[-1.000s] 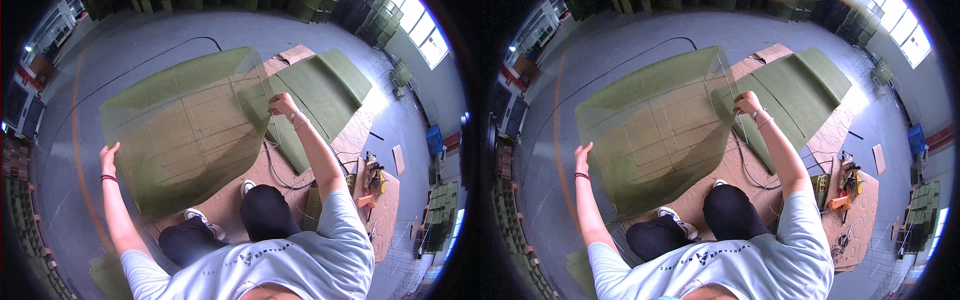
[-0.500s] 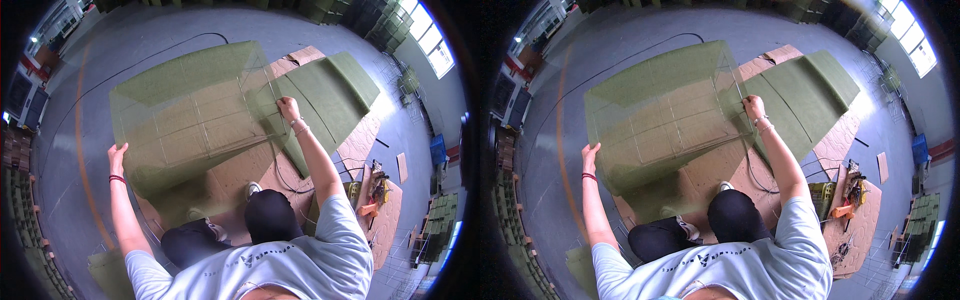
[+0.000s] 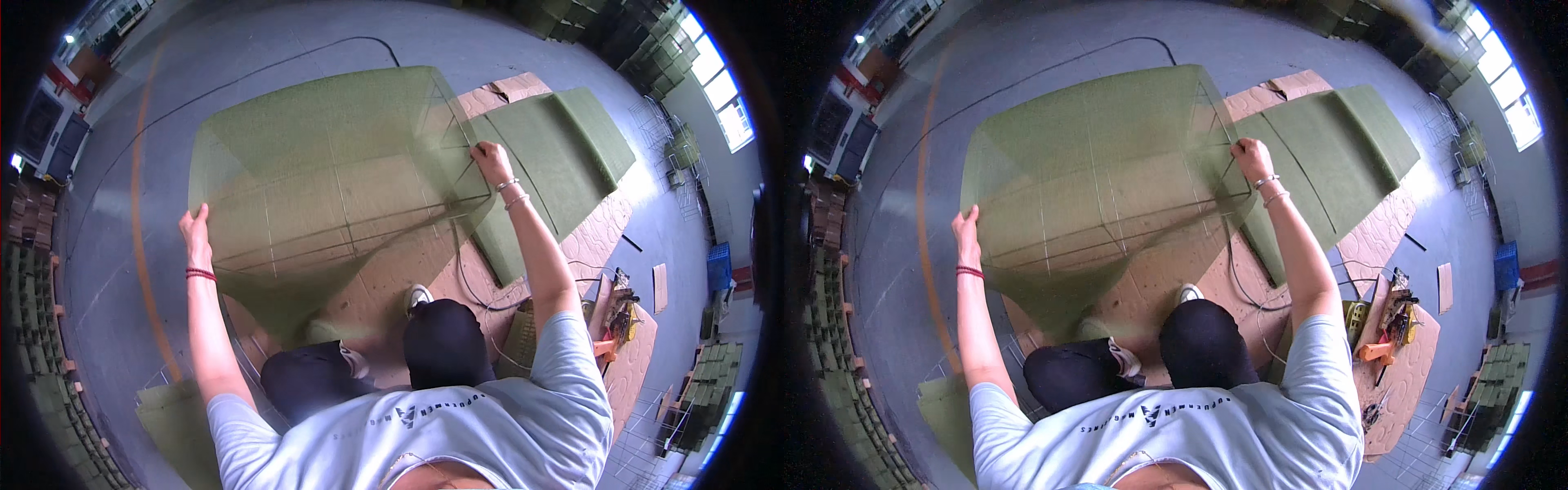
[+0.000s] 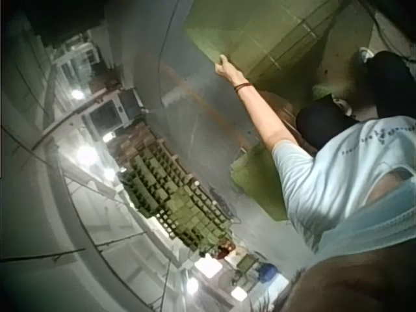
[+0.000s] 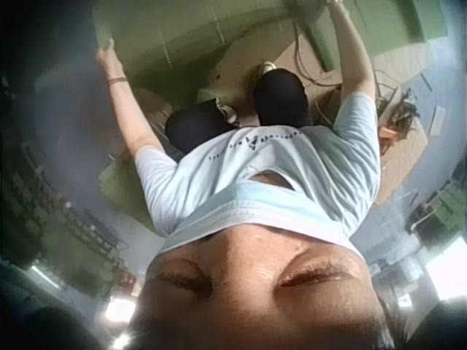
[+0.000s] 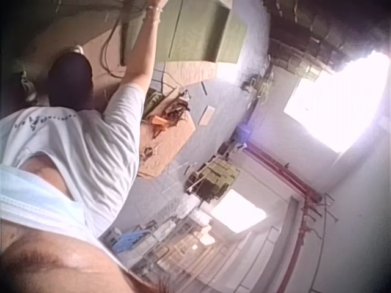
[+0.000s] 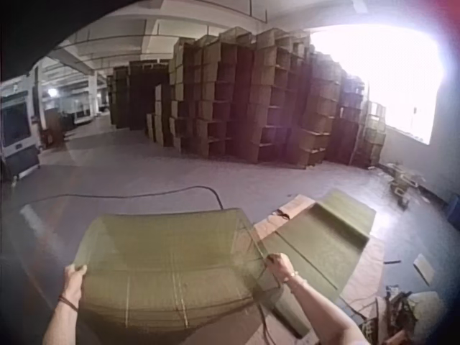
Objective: Applying hot glue to a wire frame and attaching green mesh fabric to manufacture a panel.
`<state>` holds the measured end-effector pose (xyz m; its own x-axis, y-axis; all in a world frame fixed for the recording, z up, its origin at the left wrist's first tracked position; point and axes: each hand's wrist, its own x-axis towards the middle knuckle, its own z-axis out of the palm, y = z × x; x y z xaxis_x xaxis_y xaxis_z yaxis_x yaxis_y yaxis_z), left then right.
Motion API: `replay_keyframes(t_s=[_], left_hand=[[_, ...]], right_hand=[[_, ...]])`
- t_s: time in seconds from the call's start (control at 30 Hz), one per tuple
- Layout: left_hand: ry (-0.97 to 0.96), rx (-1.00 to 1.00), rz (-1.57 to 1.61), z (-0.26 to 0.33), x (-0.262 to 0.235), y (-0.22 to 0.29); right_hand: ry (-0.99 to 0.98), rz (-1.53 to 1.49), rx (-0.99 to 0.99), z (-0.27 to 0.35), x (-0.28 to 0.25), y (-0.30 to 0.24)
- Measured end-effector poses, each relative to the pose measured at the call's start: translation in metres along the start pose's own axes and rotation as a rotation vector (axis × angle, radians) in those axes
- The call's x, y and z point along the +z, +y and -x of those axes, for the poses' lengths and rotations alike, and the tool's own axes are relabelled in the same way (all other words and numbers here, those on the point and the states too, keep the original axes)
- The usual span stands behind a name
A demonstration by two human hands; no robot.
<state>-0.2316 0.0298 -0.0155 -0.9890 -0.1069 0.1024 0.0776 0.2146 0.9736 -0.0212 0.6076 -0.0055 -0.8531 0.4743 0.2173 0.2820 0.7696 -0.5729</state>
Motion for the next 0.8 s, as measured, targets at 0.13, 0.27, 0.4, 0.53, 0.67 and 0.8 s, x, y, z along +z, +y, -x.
replay_keyframes(t_s=[0.13, 0.27, 0.4, 0.53, 0.67, 0.8], left_hand=[[0.116, -0.043, -0.216, 0.029, -0.004, -0.018], [0.157, 0.030, -0.023, 0.047, -0.015, -0.051], [0.116, 0.068, -0.206, 0.032, -0.009, -0.044], [0.069, 0.034, -0.134, 0.043, -0.016, -0.036], [-0.019, -0.024, -0.175, 0.071, -0.036, -0.013], [-0.180, -0.204, -0.189, 0.099, -0.050, 0.009]], right_hand=[[-0.079, 0.007, 0.013, 0.015, 0.001, 0.001], [-0.124, 0.003, 0.074, 0.025, 0.014, -0.001], [-0.107, -0.041, 0.126, 0.015, 0.020, 0.006], [-0.091, -0.094, 0.168, 0.026, 0.023, 0.017], [-0.133, -0.202, 0.247, 0.063, 0.005, 0.012], [-0.295, -0.358, 0.326, 0.093, -0.008, 0.033]])
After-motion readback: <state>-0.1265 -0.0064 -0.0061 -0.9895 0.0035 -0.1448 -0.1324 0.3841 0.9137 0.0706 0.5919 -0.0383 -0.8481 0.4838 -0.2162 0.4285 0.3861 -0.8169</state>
